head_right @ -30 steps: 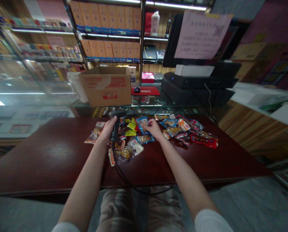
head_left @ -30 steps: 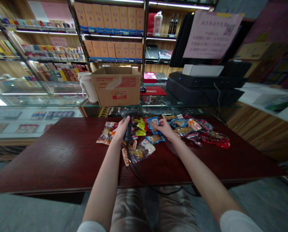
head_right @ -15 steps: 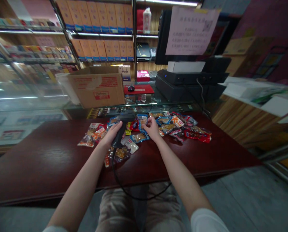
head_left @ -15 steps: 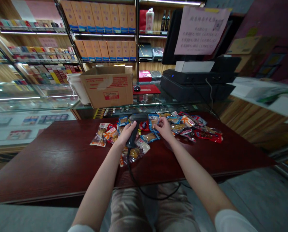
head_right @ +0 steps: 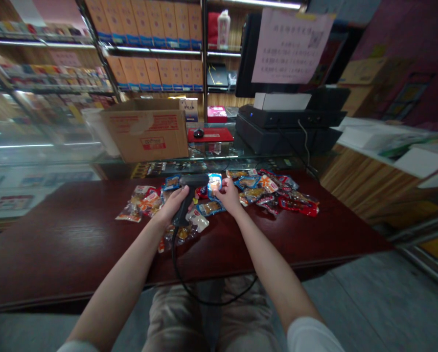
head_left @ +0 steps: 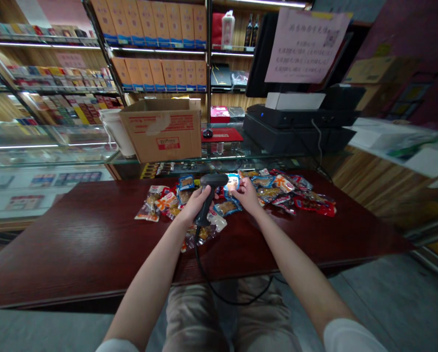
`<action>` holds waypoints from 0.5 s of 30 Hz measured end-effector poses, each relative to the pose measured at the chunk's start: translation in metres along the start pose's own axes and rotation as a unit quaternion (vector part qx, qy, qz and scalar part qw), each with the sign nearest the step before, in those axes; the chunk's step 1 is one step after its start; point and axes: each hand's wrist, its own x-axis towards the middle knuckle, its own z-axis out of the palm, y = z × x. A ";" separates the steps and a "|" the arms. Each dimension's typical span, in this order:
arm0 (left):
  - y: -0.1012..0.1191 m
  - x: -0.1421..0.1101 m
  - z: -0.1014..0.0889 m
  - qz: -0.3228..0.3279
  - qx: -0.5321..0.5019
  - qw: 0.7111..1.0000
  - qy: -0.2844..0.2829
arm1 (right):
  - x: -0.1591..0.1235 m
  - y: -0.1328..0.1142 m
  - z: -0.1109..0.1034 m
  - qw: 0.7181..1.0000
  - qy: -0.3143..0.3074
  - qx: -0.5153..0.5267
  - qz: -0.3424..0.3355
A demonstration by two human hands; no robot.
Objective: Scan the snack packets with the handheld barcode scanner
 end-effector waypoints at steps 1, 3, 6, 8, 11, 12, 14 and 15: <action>0.000 0.000 0.000 -0.003 -0.003 1.000 0.002 | -0.001 -0.001 0.001 1.000 0.003 0.005 -0.003; 0.000 0.001 -0.002 -0.013 -0.003 1.000 0.010 | -0.002 -0.003 0.000 1.000 0.013 0.008 -0.007; 0.002 0.004 -0.009 -0.020 0.007 0.999 0.045 | 0.000 -0.009 -0.012 0.998 0.049 -0.031 -0.025; 0.005 0.006 -0.017 -0.017 0.011 0.997 0.080 | 0.008 -0.013 -0.031 0.990 0.100 -0.089 -0.043; 0.010 0.007 -0.033 -0.004 0.021 0.992 0.127 | 0.026 -0.017 -0.070 0.962 0.175 -0.200 -0.065; 0.011 0.008 -0.038 0.001 0.023 0.990 0.143 | 0.033 -0.017 -0.084 0.950 0.192 -0.238 -0.066; 0.014 0.008 -0.047 0.009 0.025 0.985 0.172 | 0.043 -0.017 -0.109 0.927 0.189 -0.320 -0.054; 0.014 0.008 -0.050 0.010 0.025 0.983 0.184 | 0.046 -0.015 -0.118 0.913 0.173 -0.367 -0.034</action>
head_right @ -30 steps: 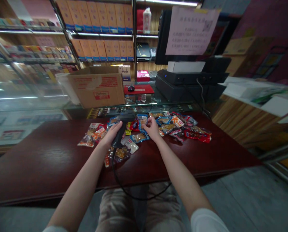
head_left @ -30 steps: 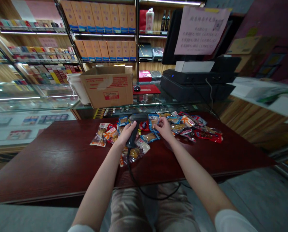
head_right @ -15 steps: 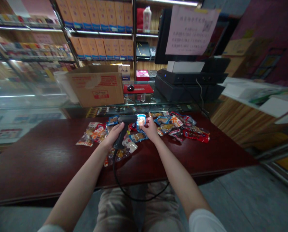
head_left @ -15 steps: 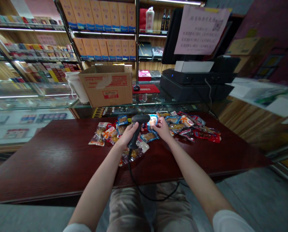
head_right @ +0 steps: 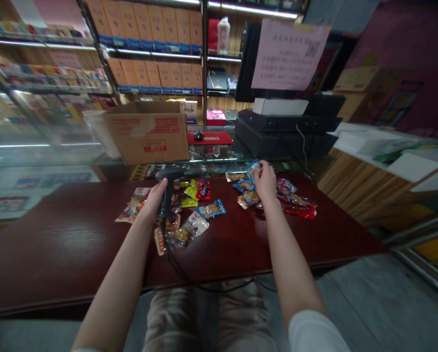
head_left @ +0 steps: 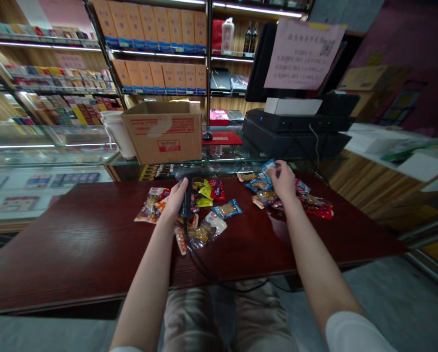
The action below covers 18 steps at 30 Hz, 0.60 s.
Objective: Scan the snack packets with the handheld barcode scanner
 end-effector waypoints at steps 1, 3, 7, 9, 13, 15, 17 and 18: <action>0.001 0.001 -0.002 -0.001 0.001 1.000 0.010 | 0.003 0.006 -0.003 0.998 -0.028 -0.053 0.006; 0.003 0.000 -0.002 -0.008 0.006 1.000 0.022 | 0.002 0.014 -0.007 0.984 -0.078 -0.159 0.017; 0.009 -0.005 0.003 -0.039 0.020 0.999 0.030 | -0.014 0.015 -0.008 0.961 -0.065 -0.269 -0.011; 0.012 -0.007 0.005 -0.049 0.022 0.998 0.039 | -0.022 0.006 -0.005 0.964 -0.045 -0.258 -0.042; 0.014 -0.008 0.004 -0.040 0.017 0.998 0.041 | -0.037 -0.032 0.016 0.966 -0.134 -0.182 -0.129; 0.013 -0.007 0.001 -0.030 0.013 0.999 0.037 | -0.045 -0.054 0.034 0.954 -0.219 -0.145 -0.144; 0.012 -0.006 -0.001 -0.026 0.010 0.999 0.038 | -0.051 -0.075 0.055 0.944 -0.279 -0.126 -0.121; 0.012 -0.005 -0.001 -0.025 0.009 0.999 0.038 | -0.054 -0.085 0.064 0.939 -0.306 -0.123 -0.100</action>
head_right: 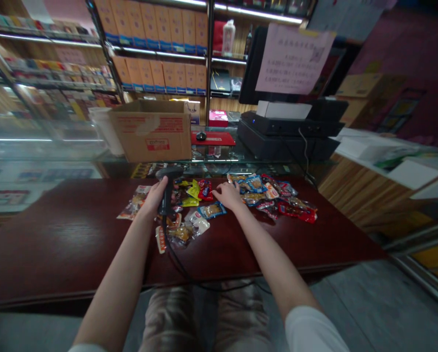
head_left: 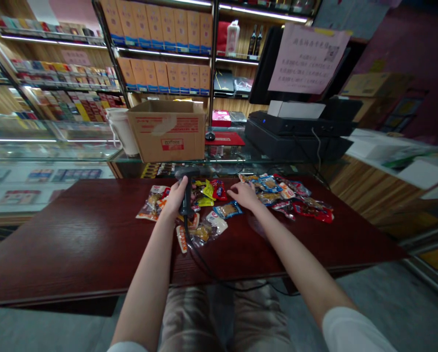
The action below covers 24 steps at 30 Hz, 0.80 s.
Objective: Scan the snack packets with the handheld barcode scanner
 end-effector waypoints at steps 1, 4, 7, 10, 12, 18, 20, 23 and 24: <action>-0.001 0.001 0.000 0.001 -0.001 1.000 0.000 | 0.004 -0.010 0.006 0.999 -0.028 0.009 0.023; -0.004 0.003 -0.001 0.005 -0.002 1.000 -0.009 | 0.014 -0.031 0.023 0.993 -0.057 0.034 0.093; -0.007 0.004 0.000 0.007 0.001 1.000 -0.013 | 0.018 -0.036 0.032 0.989 -0.049 0.056 0.130; -0.006 0.003 0.000 0.012 0.010 1.000 -0.009 | 0.021 -0.025 0.036 0.986 -0.042 0.090 0.133; -0.004 0.001 0.001 0.015 0.014 1.000 -0.009 | 0.021 -0.014 0.037 0.979 -0.018 0.154 0.134; 0.001 -0.005 0.003 0.028 0.014 0.999 -0.013 | 0.008 0.016 0.021 0.803 0.030 0.590 0.072; 0.002 -0.006 0.005 0.023 0.014 1.000 -0.012 | -0.004 0.021 0.008 0.722 0.004 0.691 0.042; 0.003 -0.009 0.009 0.021 0.016 0.999 -0.022 | -0.022 0.027 -0.010 0.658 -0.022 0.751 0.042; 0.003 -0.010 0.010 0.024 0.019 0.999 -0.027 | -0.026 0.028 -0.013 0.646 -0.024 0.762 0.046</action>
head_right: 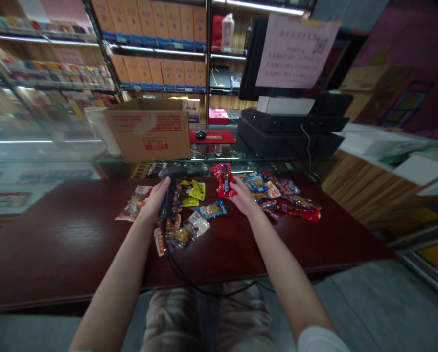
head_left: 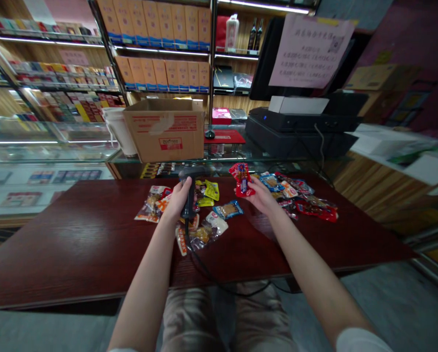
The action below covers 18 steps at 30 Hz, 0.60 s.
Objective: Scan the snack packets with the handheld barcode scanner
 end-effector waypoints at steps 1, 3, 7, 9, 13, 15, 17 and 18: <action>0.000 -0.001 0.002 0.002 0.003 1.000 -0.006 | -0.003 -0.002 -0.001 1.000 0.004 0.015 0.001; 0.001 -0.004 0.005 0.007 0.009 1.000 -0.019 | -0.007 -0.001 -0.004 0.999 0.014 0.044 0.003; 0.002 -0.009 0.012 -0.005 0.021 0.999 -0.036 | -0.006 0.004 -0.004 0.997 0.026 0.067 0.023; 0.002 -0.010 0.014 -0.016 0.024 0.999 -0.036 | -0.006 0.003 0.000 0.998 0.022 0.040 0.052; 0.000 -0.011 0.016 -0.020 0.021 0.999 -0.038 | -0.009 0.001 0.008 0.993 0.009 -0.054 0.102; -0.002 -0.011 0.016 -0.019 0.020 0.999 -0.041 | -0.010 0.001 0.009 0.992 0.010 -0.076 0.097; -0.003 -0.010 0.016 -0.022 0.023 0.999 -0.041 | -0.011 0.003 0.006 0.994 0.016 -0.072 0.080; -0.003 -0.010 0.016 -0.023 0.023 0.999 -0.042 | -0.011 0.004 0.004 0.995 0.021 -0.062 0.070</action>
